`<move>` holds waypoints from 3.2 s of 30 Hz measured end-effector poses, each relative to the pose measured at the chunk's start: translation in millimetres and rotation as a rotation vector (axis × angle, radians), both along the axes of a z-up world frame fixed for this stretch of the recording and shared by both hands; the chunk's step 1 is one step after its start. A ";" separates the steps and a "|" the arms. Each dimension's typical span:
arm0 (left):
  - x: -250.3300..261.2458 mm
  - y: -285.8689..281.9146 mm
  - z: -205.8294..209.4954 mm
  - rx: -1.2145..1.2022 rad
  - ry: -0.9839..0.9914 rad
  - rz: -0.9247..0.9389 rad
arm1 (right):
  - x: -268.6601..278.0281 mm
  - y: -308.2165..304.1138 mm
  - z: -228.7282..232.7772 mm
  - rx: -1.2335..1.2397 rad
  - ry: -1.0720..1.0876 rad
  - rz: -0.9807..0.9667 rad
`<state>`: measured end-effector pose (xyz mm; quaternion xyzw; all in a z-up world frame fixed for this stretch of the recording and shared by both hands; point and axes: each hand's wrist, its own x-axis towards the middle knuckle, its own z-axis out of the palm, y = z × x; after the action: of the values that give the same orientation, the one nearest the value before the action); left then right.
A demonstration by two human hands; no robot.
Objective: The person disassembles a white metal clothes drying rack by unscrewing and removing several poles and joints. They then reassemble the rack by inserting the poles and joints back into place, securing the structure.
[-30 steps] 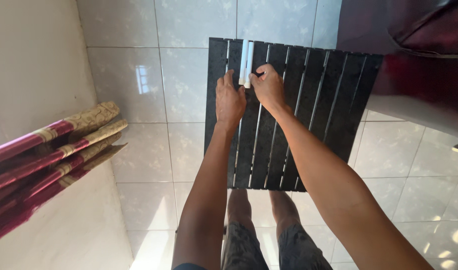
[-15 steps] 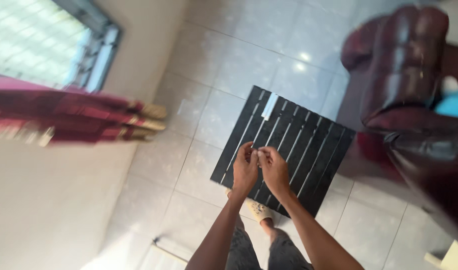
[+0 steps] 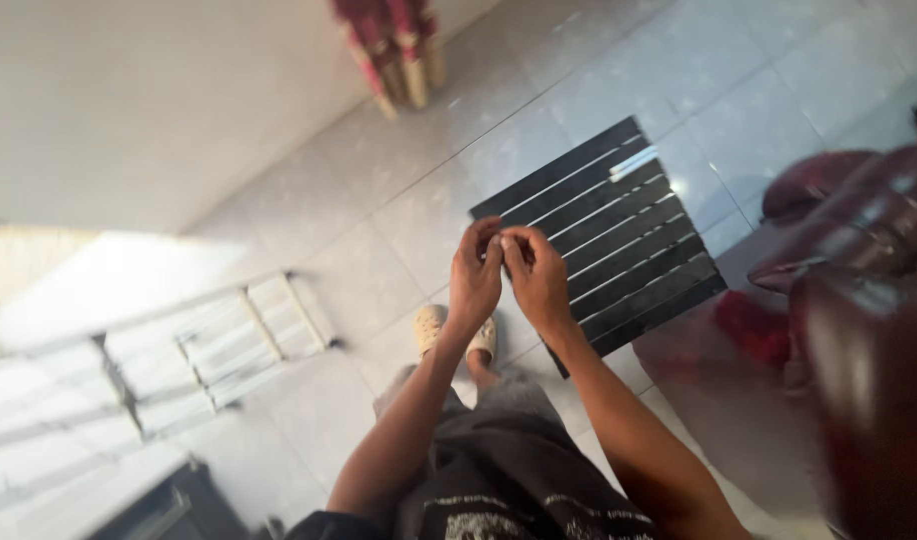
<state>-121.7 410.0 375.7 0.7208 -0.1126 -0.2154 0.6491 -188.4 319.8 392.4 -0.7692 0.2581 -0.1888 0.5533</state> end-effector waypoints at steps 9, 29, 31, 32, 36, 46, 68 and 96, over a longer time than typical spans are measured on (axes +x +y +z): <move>-20.1 157.4 49.6 -0.186 0.036 0.314 | 15.4 139.0 37.6 -0.008 -0.037 0.369; -25.8 588.5 209.7 0.220 -0.914 0.412 | 53.0 498.9 150.7 0.206 -0.434 0.830; -13.0 611.9 231.6 0.250 -0.936 0.411 | 70.3 510.0 167.7 0.184 -0.499 0.807; -7.8 622.4 240.1 0.245 -0.905 0.408 | 80.2 514.3 175.7 0.173 -0.532 0.799; 21.5 630.0 253.1 0.267 -0.829 0.484 | 129.6 517.9 204.7 -0.015 -0.651 0.747; 134.5 569.4 229.6 0.184 -0.799 0.662 | 286.2 537.1 262.8 -0.077 -0.794 1.075; 164.4 555.4 190.5 -0.035 -0.777 0.656 | 306.5 549.8 287.0 -0.099 -0.510 1.258; 148.9 524.0 188.1 0.035 -0.906 0.889 | 262.1 549.1 289.8 -0.082 -0.488 1.016</move>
<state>27.2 934.0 563.8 0.7289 -0.0627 0.3994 0.5525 73.7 868.9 682.2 -0.7517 -0.2874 -0.0810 0.5881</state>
